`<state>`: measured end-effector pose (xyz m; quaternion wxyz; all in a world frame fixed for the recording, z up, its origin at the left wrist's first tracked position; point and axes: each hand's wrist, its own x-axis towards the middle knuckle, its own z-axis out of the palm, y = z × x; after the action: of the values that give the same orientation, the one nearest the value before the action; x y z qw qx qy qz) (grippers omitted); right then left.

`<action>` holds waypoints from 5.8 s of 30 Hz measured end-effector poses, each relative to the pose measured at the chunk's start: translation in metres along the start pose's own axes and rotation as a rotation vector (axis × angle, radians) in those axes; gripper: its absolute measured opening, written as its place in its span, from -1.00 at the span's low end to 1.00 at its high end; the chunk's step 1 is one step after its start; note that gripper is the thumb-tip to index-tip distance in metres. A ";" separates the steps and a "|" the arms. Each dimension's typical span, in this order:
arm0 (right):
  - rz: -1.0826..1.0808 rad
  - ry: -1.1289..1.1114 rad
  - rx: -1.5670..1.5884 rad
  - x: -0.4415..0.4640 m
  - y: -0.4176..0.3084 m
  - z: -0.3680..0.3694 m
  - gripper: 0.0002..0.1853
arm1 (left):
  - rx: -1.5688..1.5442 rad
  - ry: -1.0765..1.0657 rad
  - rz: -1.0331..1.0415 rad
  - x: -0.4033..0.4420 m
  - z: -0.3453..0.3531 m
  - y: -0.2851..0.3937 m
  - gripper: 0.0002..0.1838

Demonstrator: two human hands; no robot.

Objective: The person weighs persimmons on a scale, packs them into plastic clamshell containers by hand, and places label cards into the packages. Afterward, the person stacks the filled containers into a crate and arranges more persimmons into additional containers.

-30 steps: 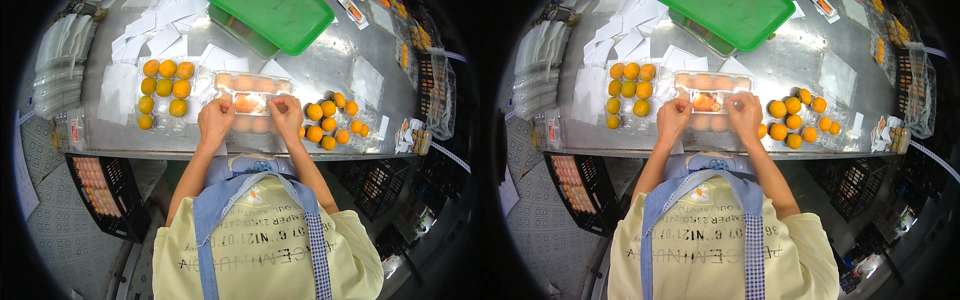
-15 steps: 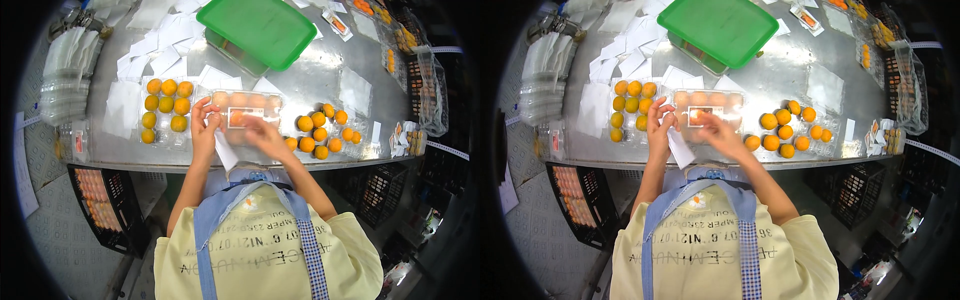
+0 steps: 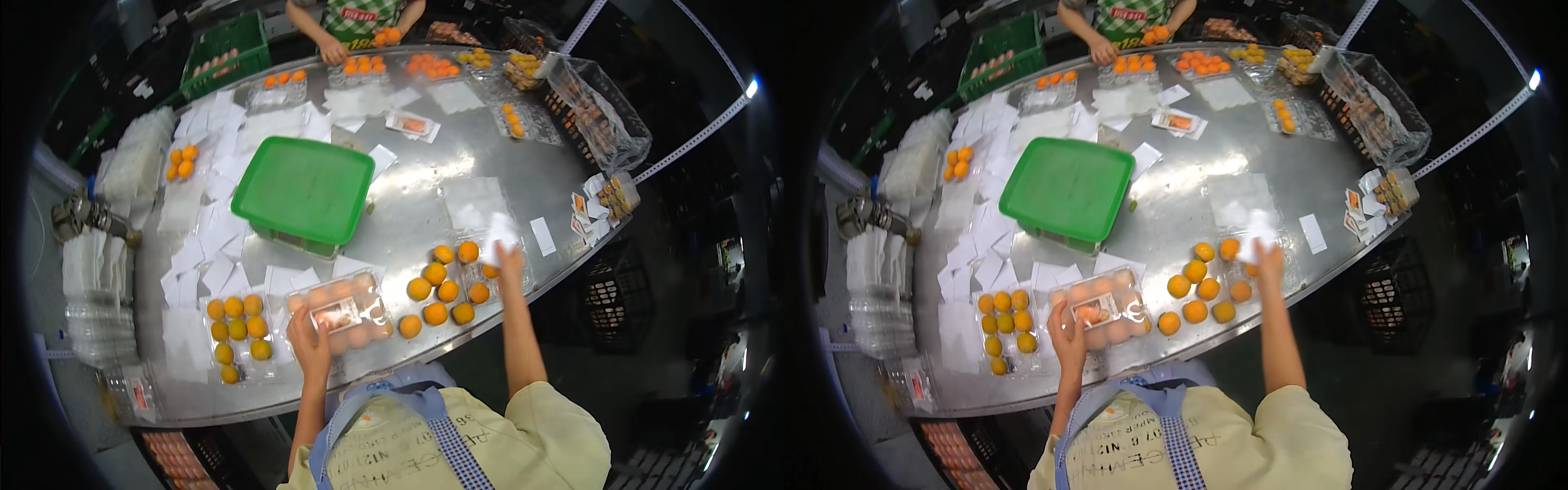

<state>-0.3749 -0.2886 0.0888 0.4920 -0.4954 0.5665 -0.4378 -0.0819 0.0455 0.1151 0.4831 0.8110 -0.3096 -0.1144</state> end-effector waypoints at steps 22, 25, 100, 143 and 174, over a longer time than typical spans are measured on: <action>-0.178 -0.641 -0.849 -0.177 0.008 0.174 -0.09 | -0.010 -0.093 -0.451 0.000 -0.007 -0.118 -0.28; -0.006 -0.676 -0.792 -0.179 -0.002 0.173 -0.03 | -0.271 -0.147 -0.556 0.002 -0.013 -0.104 -0.29; -1.959 -1.955 -0.562 -0.911 0.100 0.530 0.08 | -1.098 2.148 -0.116 -0.633 -0.482 -0.185 -0.40; -2.040 -2.003 -0.046 -0.970 0.131 0.631 -0.32 | -0.674 2.796 -0.243 -0.523 -0.427 -0.126 -0.42; -1.890 -1.804 0.068 -1.050 0.127 0.650 -0.15 | -0.816 2.755 -0.101 -0.535 -0.428 -0.134 -0.45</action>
<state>0.2788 0.7639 0.0074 0.2128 -0.8041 -0.5368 -0.1416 -0.2399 0.7244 0.1567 0.5822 0.0911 0.4781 0.6512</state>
